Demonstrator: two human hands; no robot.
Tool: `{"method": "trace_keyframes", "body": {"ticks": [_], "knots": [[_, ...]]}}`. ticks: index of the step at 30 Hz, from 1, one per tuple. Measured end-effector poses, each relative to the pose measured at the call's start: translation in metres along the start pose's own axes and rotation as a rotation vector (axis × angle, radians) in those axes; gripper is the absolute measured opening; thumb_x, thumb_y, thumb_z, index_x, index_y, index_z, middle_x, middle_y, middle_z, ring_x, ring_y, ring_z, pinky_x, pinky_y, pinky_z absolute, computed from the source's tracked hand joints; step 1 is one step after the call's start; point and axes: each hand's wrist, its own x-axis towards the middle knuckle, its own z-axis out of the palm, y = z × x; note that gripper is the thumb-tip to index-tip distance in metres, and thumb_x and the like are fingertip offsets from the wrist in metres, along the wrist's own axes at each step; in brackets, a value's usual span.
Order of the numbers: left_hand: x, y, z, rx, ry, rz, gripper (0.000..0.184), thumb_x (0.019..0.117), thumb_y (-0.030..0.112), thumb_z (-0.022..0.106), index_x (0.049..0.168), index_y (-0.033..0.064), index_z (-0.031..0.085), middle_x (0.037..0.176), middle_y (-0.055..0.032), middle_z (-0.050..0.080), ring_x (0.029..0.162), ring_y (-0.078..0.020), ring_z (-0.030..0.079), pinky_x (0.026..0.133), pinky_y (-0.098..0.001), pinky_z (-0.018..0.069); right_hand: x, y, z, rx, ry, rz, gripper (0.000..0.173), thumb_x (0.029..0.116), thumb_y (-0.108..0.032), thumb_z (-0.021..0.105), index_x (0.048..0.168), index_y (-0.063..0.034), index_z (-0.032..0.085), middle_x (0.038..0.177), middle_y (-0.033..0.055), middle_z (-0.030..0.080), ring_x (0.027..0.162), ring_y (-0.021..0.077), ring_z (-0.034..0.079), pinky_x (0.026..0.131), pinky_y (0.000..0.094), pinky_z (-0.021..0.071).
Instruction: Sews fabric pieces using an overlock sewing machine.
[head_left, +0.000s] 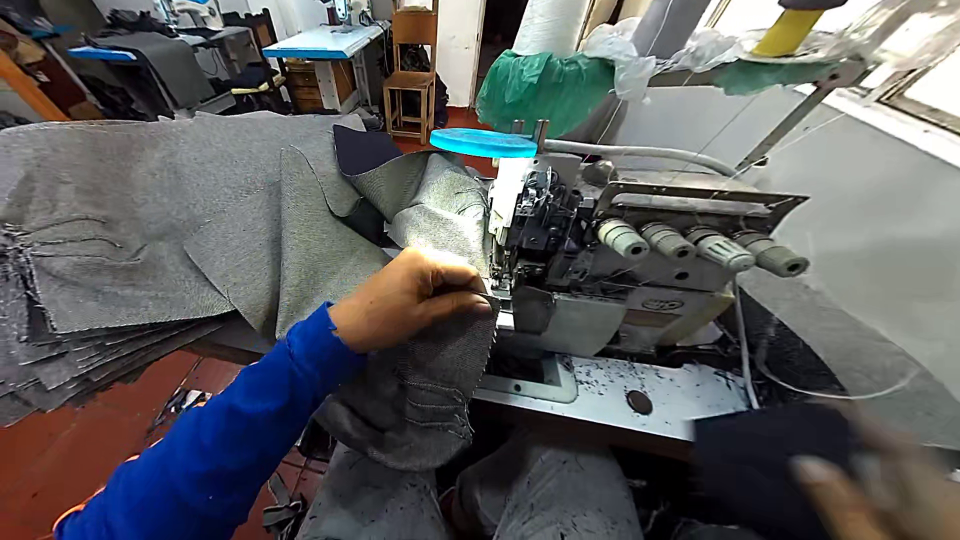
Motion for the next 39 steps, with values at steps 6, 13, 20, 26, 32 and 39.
{"method": "trace_keyframes", "body": {"ticks": [6,13,20,26,32,39], "knots": [[-0.004,0.033,0.011,0.028,0.034,-0.028,0.006,0.0896,0.008,0.075,0.091,0.0022,0.074,0.078,0.0018,0.069,0.069,0.0008,0.062,0.062,-0.0141,0.0518,0.012,-0.068,0.154,0.378,0.178,-0.223,0.026,0.1028,-0.012,0.051,0.113,0.0052,0.068,0.095,0.007,0.074,0.088,0.004,0.07,0.079,0.0224,0.0579],[-0.008,0.031,0.008,0.016,0.198,-0.167,0.013,0.0816,0.0,0.081,0.086,0.0026,0.069,0.08,-0.0014,0.071,0.071,-0.0042,0.066,0.064,-0.0189,0.0553,0.037,-0.103,0.187,1.025,0.05,-0.199,0.017,0.0988,0.0,0.053,0.112,-0.0109,0.055,0.092,-0.0083,0.071,0.089,-0.0013,0.069,0.082,0.0186,0.0583],[0.003,-0.006,0.027,0.203,0.351,-0.214,0.021,0.0803,0.003,0.081,0.099,0.005,0.072,0.083,0.0005,0.074,0.075,-0.0057,0.069,0.074,-0.0267,0.0581,0.009,-0.085,0.224,0.97,-0.122,-0.034,0.021,0.0974,-0.022,0.065,0.088,-0.004,0.071,0.077,-0.0085,0.069,0.074,-0.0066,0.064,0.071,0.017,0.0551],[-0.019,-0.006,0.066,0.886,0.407,-0.041,0.013,0.0938,0.025,0.071,0.093,0.0167,0.08,0.114,-0.0093,0.073,0.118,-0.033,0.061,0.102,-0.0509,0.043,-0.018,-0.067,0.226,0.998,-0.264,-0.097,0.032,0.1021,-0.02,0.056,0.078,-0.0033,0.068,0.071,-0.0086,0.067,0.072,-0.0094,0.063,0.07,0.015,0.0538],[-0.025,0.018,0.096,0.875,0.265,-0.128,0.029,0.1018,0.023,0.056,0.116,0.0074,0.076,0.113,-0.0079,0.076,0.112,-0.0236,0.071,0.102,-0.0392,0.0544,-0.018,-0.044,0.202,0.969,-0.255,-0.143,0.043,0.1079,-0.035,0.048,0.077,-0.0106,0.067,0.071,-0.0134,0.066,0.074,-0.0125,0.061,0.071,0.0134,0.0528],[0.002,0.025,0.062,0.702,0.165,-0.247,0.016,0.096,0.01,0.06,0.106,0.001,0.068,0.085,-0.0106,0.067,0.075,-0.0236,0.07,0.066,-0.0395,0.0594,0.019,-0.046,0.185,0.959,-0.203,-0.213,0.047,0.109,-0.045,0.04,0.083,-0.0163,0.067,0.077,-0.0147,0.069,0.08,-0.0094,0.066,0.075,0.0154,0.0563]]}}
